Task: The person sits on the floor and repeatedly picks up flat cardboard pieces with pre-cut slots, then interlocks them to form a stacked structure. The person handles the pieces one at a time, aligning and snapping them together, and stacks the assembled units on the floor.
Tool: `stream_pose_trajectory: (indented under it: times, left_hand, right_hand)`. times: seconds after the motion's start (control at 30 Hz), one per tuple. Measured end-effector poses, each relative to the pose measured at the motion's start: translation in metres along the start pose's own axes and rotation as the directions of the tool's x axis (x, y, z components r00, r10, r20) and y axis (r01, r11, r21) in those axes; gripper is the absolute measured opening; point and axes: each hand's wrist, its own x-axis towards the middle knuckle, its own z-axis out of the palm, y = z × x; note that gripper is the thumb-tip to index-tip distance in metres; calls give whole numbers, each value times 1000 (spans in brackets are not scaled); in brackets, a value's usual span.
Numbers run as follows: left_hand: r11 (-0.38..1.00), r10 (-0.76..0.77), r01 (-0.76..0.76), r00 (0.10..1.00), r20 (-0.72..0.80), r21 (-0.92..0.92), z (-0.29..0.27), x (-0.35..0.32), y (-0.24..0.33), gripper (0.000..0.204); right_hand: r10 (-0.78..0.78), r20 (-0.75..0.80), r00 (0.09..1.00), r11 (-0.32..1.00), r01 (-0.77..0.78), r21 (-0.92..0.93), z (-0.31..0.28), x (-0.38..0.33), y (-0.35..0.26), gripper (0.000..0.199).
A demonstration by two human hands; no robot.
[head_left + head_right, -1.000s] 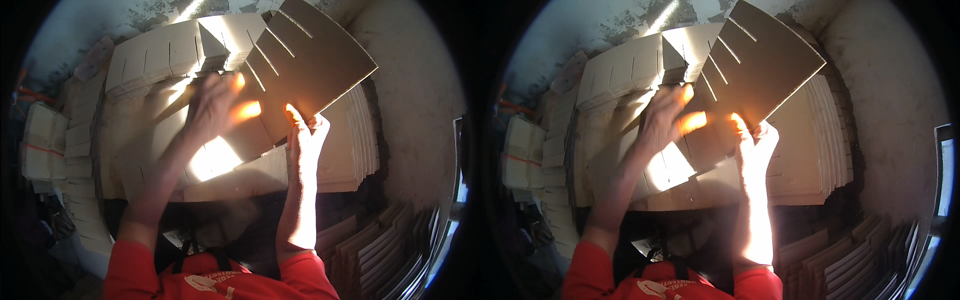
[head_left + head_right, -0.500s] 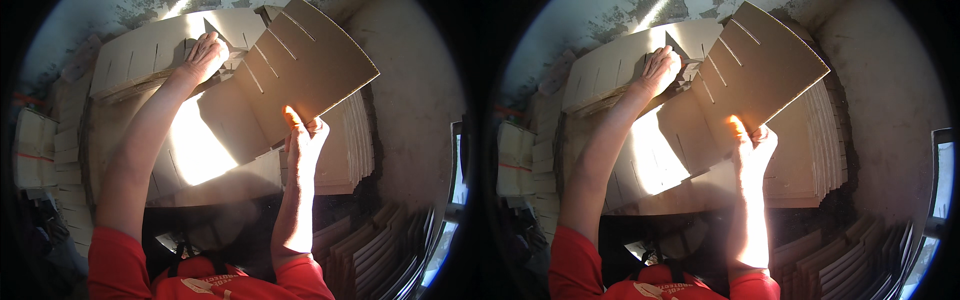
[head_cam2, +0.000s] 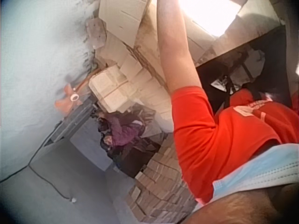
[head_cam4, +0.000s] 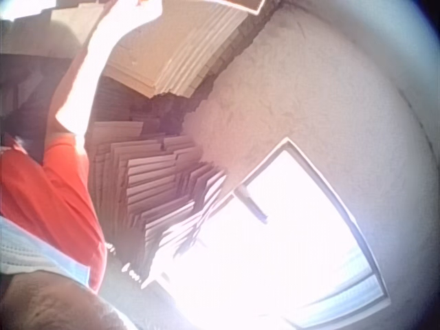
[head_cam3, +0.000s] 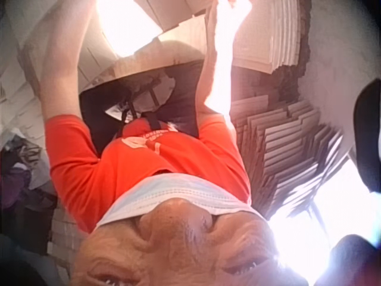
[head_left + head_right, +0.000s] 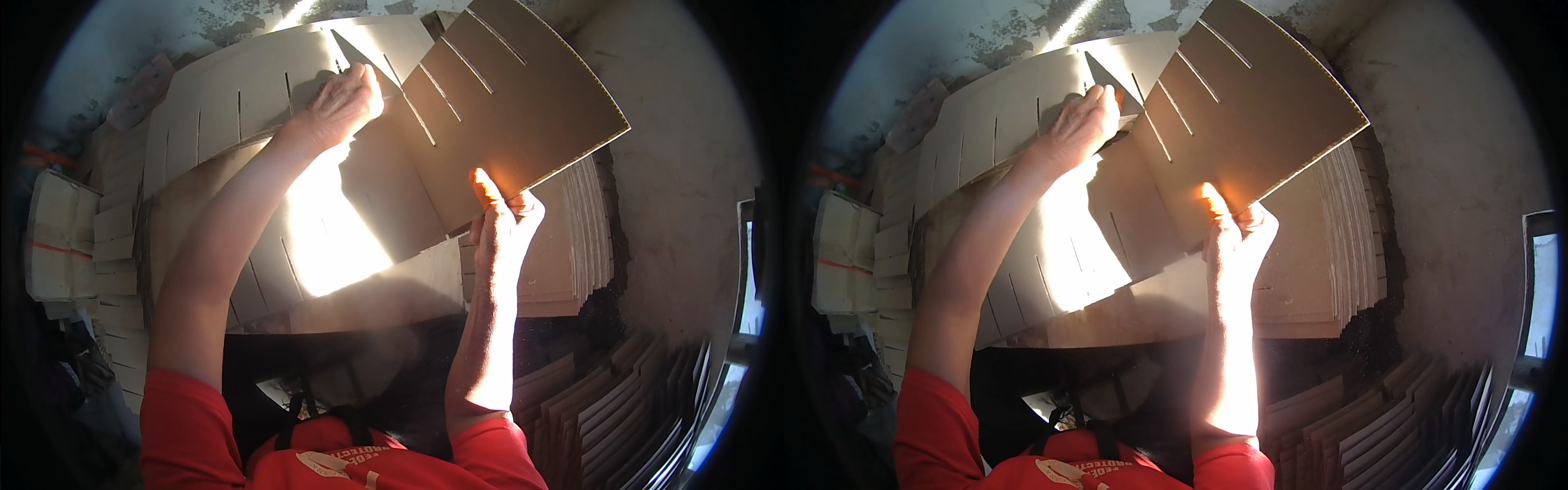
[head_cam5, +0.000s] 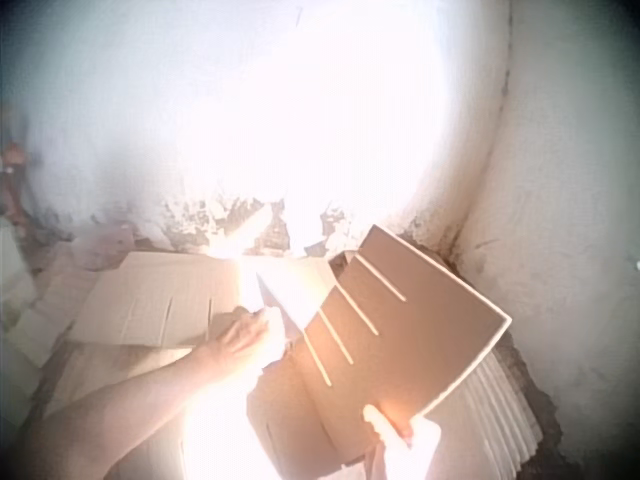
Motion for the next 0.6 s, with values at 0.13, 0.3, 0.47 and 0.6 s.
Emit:
stream_pose_trajectory:
  times: [0.13, 0.3, 0.47, 0.6]
  left_hand:
    - [978, 124, -149, 978, -167, -148, 8, -15, 12, 9]
    - [909, 113, -151, 986, -119, -389, -29, -32, 68, 12]
    - [952, 215, -237, 968, -127, -192, -29, -47, 74, 10]
    - [909, 332, -368, 923, -194, -194, -46, -71, 108, 13]
  right_hand:
    - [-35, 41, 999, 999, 35, -6, 5, -3, -4, 21]
    - [17, 41, 999, 998, -14, -65, 4, -4, -11, 11]
    - [-56, 76, 996, 998, 53, 39, -1, -1, -17, 15]
    - [-149, 85, 985, 989, 150, -10, -3, -6, -9, 10]
